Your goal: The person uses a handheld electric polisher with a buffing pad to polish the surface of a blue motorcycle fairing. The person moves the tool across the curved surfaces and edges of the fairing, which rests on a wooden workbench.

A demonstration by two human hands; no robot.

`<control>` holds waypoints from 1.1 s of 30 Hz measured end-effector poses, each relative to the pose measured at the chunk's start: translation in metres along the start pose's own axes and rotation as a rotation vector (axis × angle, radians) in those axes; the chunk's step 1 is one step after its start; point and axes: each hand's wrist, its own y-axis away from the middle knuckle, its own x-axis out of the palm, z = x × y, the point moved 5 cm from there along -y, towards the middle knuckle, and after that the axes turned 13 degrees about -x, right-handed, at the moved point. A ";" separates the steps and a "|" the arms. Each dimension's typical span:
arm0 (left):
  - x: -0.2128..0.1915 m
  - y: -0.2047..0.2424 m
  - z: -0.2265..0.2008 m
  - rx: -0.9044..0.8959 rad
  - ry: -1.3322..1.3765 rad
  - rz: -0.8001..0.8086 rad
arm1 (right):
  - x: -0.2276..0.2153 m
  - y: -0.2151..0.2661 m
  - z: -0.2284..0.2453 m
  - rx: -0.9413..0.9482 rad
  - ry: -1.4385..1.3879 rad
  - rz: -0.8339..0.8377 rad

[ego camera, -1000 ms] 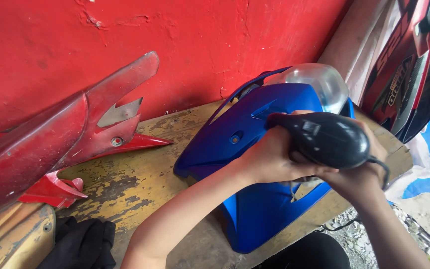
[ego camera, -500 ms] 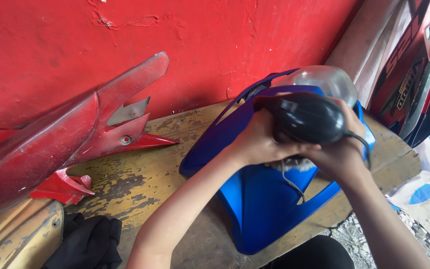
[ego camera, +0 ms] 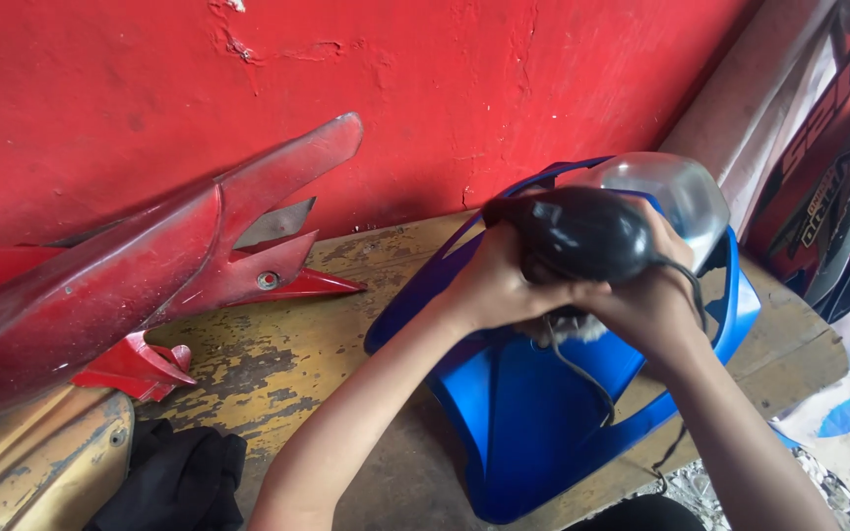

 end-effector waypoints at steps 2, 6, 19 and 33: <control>0.002 0.002 0.001 -0.030 0.045 0.016 | 0.001 0.006 0.000 -0.021 0.012 0.060; 0.000 -0.015 0.018 -0.039 -0.069 0.022 | 0.003 0.001 -0.013 -0.065 0.114 0.037; -0.025 0.027 0.001 -0.056 -0.103 -0.049 | 0.029 -0.014 0.019 -0.084 0.028 0.102; -0.038 0.059 0.018 -0.073 -0.214 -0.197 | 0.054 -0.007 0.023 -0.064 -0.086 0.064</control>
